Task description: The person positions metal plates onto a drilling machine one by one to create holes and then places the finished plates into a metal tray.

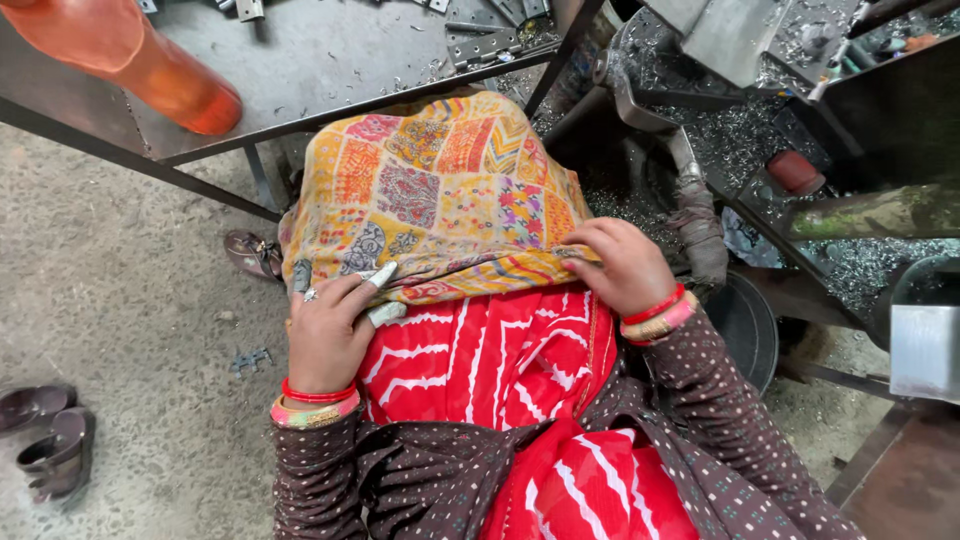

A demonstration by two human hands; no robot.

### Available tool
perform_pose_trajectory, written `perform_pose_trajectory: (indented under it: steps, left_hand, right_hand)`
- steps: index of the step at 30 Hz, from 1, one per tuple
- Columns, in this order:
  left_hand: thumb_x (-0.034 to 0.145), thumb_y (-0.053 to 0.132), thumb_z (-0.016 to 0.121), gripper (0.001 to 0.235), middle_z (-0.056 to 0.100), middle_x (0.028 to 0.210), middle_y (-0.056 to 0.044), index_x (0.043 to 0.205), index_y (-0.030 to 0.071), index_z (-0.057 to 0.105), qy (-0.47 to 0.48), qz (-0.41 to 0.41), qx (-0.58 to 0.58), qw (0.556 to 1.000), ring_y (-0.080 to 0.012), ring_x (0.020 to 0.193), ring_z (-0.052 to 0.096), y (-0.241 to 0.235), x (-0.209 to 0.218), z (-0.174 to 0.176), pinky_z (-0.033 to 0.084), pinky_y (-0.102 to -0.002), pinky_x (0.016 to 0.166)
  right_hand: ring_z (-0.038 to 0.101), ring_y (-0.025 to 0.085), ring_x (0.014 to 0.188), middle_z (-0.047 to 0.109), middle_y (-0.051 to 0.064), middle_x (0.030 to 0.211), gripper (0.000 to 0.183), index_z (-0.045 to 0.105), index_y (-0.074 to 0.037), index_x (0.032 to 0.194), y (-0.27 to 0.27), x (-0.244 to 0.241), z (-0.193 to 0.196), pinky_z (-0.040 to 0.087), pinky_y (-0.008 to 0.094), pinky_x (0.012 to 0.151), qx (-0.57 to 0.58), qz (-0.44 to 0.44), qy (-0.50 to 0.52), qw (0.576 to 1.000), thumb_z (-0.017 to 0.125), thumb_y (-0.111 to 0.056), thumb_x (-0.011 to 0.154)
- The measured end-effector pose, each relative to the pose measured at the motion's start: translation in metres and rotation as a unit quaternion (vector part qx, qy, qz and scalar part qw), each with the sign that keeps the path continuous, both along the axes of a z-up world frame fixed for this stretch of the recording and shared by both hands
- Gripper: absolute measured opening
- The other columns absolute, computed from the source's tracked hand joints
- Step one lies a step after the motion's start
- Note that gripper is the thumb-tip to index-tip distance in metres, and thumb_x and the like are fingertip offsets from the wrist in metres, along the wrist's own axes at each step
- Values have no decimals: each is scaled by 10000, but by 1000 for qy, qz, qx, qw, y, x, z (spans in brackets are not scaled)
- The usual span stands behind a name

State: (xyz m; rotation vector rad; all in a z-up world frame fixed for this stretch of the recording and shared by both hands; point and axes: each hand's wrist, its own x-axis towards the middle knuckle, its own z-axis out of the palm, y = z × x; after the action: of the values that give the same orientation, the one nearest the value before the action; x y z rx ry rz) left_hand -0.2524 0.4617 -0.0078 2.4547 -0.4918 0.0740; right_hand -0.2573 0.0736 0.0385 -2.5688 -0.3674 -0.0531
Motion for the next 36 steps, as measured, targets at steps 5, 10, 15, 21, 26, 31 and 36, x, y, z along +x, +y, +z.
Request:
perform_pose_trajectory:
  steps: [5,10,15,21,26,31,36]
  left_hand:
    - [762,70,720,339,728,1143,-70,1099,93,756,-1,4,2,1000,-301,1065,660,4,-4,-7,433,-461,916]
    - [780,69,722,318,735,1112,-65,1095,95,756,10,26,-19,999,-294,1037,667,2,-7,-9,431,-453,904]
    - [776,49,704,292,734,1078,-57,1060,98,749,2,15,-25,1000,-300,1009,664,0,0,-2,436,-440,920]
    - [765,25,695,243,720,962,-21,985,109,758,20,-6,20,1000,-265,927,658,8,-5,22,409,-478,981]
    - [773,24,683,232,709,949,-12,978,109,748,28,-19,17,999,-270,958,652,9,-12,30,408,-441,954]
    - [777,21,681,232,707,941,-12,980,107,753,31,-22,23,999,-262,944,652,6,-9,28,419,-443,963]
    - [774,33,687,234,697,928,-19,985,108,756,33,-26,20,999,-263,930,651,7,-7,26,427,-450,980]
  right_hand:
    - [684,326,921,689,82,946,130,687,-98,934,-4,22,-7,535,432,824,-35,53,-7,998,767,-174,866]
    - [659,343,978,670,131,1062,165,673,-43,1051,-62,27,9,524,445,865,-184,-187,-158,952,753,-156,961]
    - [669,315,1035,692,104,1102,139,687,-77,1080,-72,12,22,532,431,904,-127,-151,-96,976,758,-146,982]
    - [662,319,1032,705,95,1070,251,707,-100,1081,-12,10,9,535,427,888,-59,29,2,998,772,-172,850]
    - [656,328,1016,701,104,1058,293,706,-104,1112,1,19,8,527,433,881,-72,85,28,993,747,-130,823]
    - [656,317,1022,700,97,1046,334,690,-95,1160,4,28,9,512,432,912,-71,131,28,988,715,-109,827]
    - [656,309,948,687,100,951,313,697,-97,1168,9,33,4,507,437,862,-105,142,45,983,705,-108,855]
